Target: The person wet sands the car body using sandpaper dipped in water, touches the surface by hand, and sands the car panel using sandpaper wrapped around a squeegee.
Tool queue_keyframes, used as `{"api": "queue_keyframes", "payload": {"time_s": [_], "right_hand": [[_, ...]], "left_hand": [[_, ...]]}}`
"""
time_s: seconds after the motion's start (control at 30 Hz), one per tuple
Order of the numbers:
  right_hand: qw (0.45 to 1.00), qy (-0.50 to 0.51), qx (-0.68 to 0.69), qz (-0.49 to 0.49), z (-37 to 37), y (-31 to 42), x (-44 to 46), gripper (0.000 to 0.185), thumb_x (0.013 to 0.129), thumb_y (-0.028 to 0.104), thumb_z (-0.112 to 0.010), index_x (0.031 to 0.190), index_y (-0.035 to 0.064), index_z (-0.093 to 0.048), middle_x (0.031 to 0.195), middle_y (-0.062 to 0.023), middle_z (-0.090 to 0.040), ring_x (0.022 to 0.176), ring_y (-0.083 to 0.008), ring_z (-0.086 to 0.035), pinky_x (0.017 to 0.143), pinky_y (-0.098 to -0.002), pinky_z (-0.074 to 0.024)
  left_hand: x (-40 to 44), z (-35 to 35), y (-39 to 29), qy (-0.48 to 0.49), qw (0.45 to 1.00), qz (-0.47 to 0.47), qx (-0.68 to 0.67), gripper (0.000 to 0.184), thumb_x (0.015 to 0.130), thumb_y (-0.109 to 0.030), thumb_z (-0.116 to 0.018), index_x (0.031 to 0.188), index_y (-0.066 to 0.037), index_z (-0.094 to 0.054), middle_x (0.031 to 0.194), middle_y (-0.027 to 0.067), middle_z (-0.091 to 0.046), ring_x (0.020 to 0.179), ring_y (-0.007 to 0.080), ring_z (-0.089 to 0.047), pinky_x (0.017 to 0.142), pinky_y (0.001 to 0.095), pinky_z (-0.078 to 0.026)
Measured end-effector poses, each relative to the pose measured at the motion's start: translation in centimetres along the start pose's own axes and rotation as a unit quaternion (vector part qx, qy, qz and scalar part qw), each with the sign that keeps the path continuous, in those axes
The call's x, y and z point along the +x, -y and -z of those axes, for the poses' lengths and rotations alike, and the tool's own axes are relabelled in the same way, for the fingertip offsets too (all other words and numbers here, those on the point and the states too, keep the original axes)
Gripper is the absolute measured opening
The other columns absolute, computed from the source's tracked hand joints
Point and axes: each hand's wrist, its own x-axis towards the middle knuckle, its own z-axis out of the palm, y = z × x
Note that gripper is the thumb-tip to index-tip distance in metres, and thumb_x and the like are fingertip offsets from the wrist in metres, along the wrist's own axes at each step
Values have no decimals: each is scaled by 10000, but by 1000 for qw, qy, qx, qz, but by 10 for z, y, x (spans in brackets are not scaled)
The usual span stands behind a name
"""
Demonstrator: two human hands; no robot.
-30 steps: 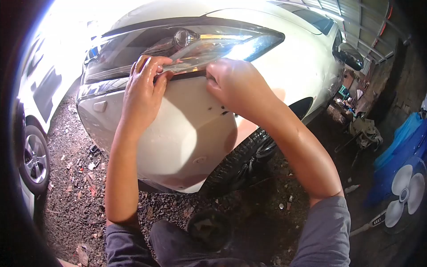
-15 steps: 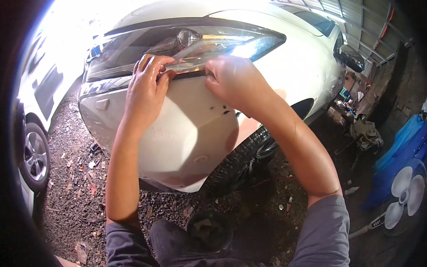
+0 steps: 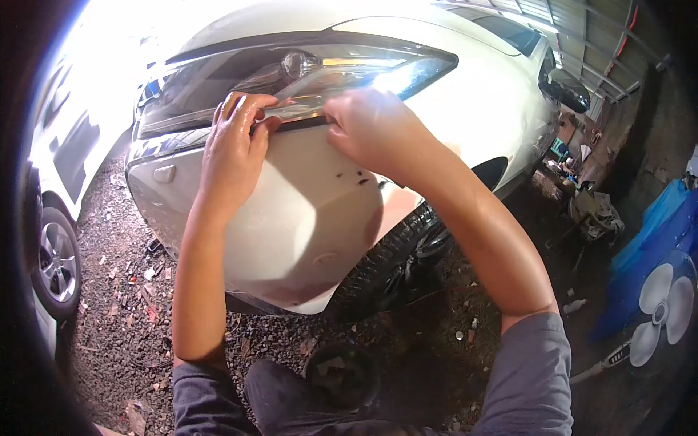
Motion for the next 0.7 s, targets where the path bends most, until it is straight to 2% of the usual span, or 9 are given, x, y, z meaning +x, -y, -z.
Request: {"api": "queue_keyframes", "payload": {"time_s": [0.13, 0.33, 0.43, 0.47, 0.5, 0.57, 0.6, 0.63, 0.7], "right_hand": [[997, -28, -56, 46, -4, 0, -17, 127, 846, 129, -635, 810, 7, -644, 783, -190, -645, 760, -365, -655, 729, -462, -534], [997, 36, -64, 11, 0, 0, -8, 142, 853, 158, -640, 819, 20, -650, 839, -163, -662, 783, -341, -673, 719, -457, -542], [997, 49, -58, 14, 21, 13, -49, 127, 845, 122, -623, 811, 4, -589, 789, -160, -593, 807, -364, -606, 741, -466, -503], [997, -2, -56, 49, 32, 21, -69, 111, 837, 106, -630, 810, 12, -578, 784, -148, -577, 796, -348, -595, 731, -459, -500], [998, 31, -48, 41, 39, 26, -92, 109, 846, 127, -643, 867, 21, -624, 779, -144, -615, 783, -334, -625, 724, -442, -504], [994, 45, 100, 18, 37, 46, -139, 121, 828, 133, -660, 787, 48, -585, 744, -127, -579, 755, -324, -614, 701, -448, -499], [986, 60, 148, 52, 25, 52, -165, 131, 821, 150, -675, 808, 58, -582, 762, -123, -578, 760, -315, -613, 702, -441, -508], [968, 76, 229, 70, -1, 58, -193, 142, 821, 157, -680, 821, 58, -578, 793, -126, -583, 777, -321, -612, 725, -445, -516], [918, 130, 374, 31, -59, 76, -243, 147, 851, 167, -664, 847, 40, -590, 835, -145, -599, 815, -358, -613, 749, -458, -517]], "left_hand": [[2, 2, -2, -5, 1000, -10, -2, 222, 927, -75, -644, 1147, -102, -628, 1103, 105, -601, 1102, 332, -564, 936, 452, -468], [2, -2, 2, -11, 1000, -19, 0, 212, 923, -81, -663, 1133, -96, -635, 1055, 114, -598, 1039, 326, -579, 894, 436, -480], [4, -2, -1, -6, 1000, -19, 2, 219, 917, -101, -688, 1129, -96, -636, 1043, 123, -592, 1021, 326, -583, 876, 430, -484], [4, 3, -5, 12, 1000, -1, -8, 229, 916, -123, -695, 1138, -105, -640, 1062, 122, -587, 1031, 334, -576, 875, 441, -484], [4, 2, -3, 3, 999, -48, 13, 246, 912, -141, -702, 1149, -113, -642, 1072, 120, -584, 1032, 339, -572, 876, 447, -484], [1, 4, -2, -1, 987, -148, 67, 276, 889, -181, -725, 1150, -117, -661, 1102, 111, -577, 1036, 342, -563, 880, 448, -485], [0, 6, -5, 26, 980, -182, 74, 266, 876, -191, -729, 1124, -104, -682, 1104, 100, -582, 1034, 326, -568, 878, 438, -487], [-3, 9, -9, 69, 971, -202, 104, 275, 873, -202, -728, 1126, -102, -690, 1114, 89, -586, 1044, 316, -567, 885, 435, -488], [-1, 14, -21, 131, 956, -220, 142, 306, 870, -221, -724, 1149, -101, -694, 1131, 75, -591, 1061, 302, -564, 898, 431, -489]]}}
